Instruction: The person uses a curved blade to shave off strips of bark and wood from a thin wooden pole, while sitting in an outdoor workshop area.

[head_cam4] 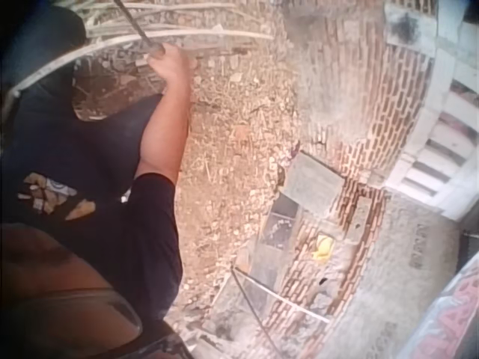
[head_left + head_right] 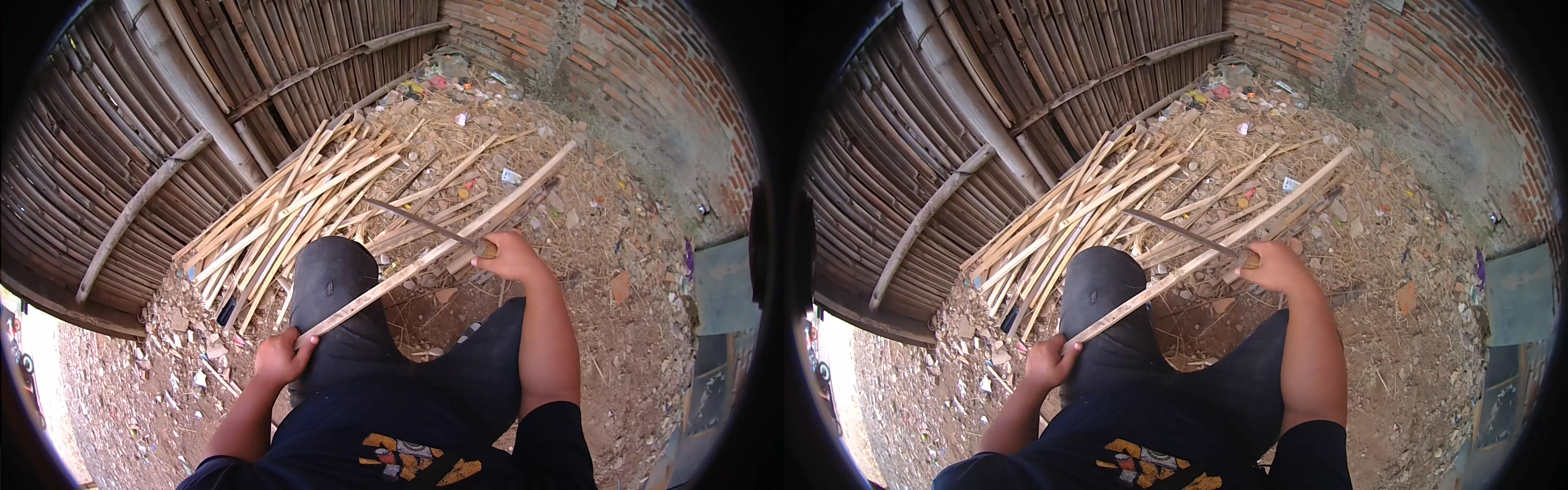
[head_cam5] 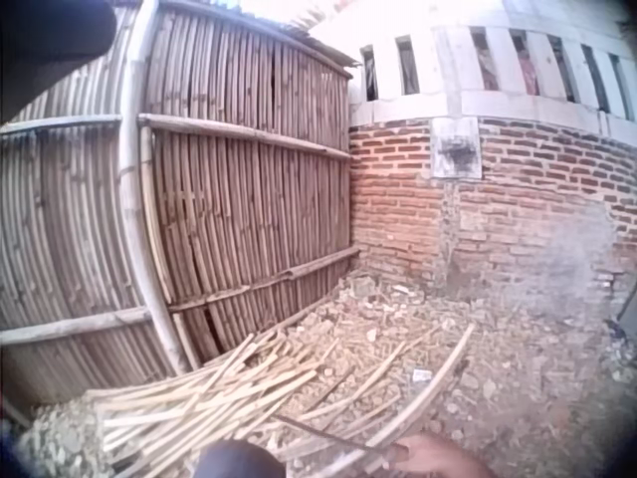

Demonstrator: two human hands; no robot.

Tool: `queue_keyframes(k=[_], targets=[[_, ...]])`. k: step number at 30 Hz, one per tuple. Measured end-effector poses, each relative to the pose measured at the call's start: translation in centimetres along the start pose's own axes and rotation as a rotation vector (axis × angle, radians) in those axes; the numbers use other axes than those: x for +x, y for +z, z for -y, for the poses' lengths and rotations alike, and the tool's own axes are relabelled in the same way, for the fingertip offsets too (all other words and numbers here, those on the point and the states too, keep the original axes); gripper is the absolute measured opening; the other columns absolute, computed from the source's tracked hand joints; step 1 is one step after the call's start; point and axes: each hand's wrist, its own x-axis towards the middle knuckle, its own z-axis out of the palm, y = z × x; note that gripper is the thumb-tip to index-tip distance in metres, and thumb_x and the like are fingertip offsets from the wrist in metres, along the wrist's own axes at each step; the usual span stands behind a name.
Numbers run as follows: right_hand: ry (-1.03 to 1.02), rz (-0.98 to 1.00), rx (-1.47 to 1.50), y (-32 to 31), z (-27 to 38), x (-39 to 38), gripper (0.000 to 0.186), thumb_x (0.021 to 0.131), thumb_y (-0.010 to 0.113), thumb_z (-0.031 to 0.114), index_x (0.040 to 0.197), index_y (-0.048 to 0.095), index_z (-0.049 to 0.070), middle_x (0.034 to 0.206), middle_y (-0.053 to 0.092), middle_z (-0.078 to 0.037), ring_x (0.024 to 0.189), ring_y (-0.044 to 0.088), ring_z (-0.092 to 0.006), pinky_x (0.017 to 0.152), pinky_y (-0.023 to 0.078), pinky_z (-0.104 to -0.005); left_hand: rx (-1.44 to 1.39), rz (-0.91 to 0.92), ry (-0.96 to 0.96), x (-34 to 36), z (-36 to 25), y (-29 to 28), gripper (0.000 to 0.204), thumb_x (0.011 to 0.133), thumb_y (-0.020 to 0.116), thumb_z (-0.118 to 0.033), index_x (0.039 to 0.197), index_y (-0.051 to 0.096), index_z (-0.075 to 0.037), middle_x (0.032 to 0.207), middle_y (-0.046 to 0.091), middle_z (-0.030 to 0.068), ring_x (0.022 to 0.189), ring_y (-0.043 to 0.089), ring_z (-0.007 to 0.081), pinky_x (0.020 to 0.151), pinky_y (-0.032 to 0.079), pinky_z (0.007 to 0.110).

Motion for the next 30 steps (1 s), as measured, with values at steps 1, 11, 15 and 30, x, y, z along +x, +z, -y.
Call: queue_keyframes(k=[1, 11, 15, 30], targets=[[0.014, 0.014, -0.035, -0.3, 0.5, -0.1, 0.056, 0.08, 0.084, 0.041, 0.12, 0.074, 0.004, 0.103, 0.075, -0.02, 0.107, 0.069, -0.0352, 0.093, 0.052, -0.0444, 0.004, -0.003, -0.001, -0.1, 0.1, 0.1, 0.051, 0.096, 0.064, -0.054, 0.078, 0.061, -0.006, 0.063, 0.064, 0.0196, 0.065, 0.069, 0.0431, 0.062, 0.054, 0.053], [0.132, -0.18, 0.139, -0.8, -2.6, -0.3, 0.048, 0.081, 0.083, 0.034, 0.117, 0.074, 0.003, 0.097, 0.075, -0.019, 0.089, 0.072, -0.0336, 0.083, 0.055, -0.0427, 0.0, -0.001, 0.0, 0.0, -0.1, 0.0, 0.051, 0.096, 0.065, -0.054, 0.078, 0.061, -0.006, 0.063, 0.064, 0.02, 0.066, 0.069, 0.0432, 0.062, 0.054, 0.053], [0.121, -0.174, 0.114, -1.0, -1.8, -0.4, 0.051, 0.08, 0.083, 0.034, 0.118, 0.074, 0.002, 0.095, 0.074, -0.02, 0.089, 0.072, -0.0339, 0.084, 0.055, -0.0422, -0.002, 0.0, -0.003, 0.0, -0.2, 0.1, 0.051, 0.096, 0.065, -0.054, 0.078, 0.06, -0.006, 0.063, 0.064, 0.0199, 0.066, 0.069, 0.0434, 0.062, 0.054, 0.053], [0.052, -0.14, 0.008, -0.3, -1.7, 0.0, 0.058, 0.078, 0.084, 0.039, 0.121, 0.073, 0.001, 0.098, 0.074, -0.022, 0.096, 0.072, -0.0374, 0.088, 0.055, -0.0448, 0.004, -0.008, 0.019, 0.0, 0.3, 0.3, 0.051, 0.096, 0.065, -0.054, 0.078, 0.06, -0.006, 0.061, 0.063, 0.0185, 0.063, 0.068, 0.0418, 0.06, 0.054, 0.052]])
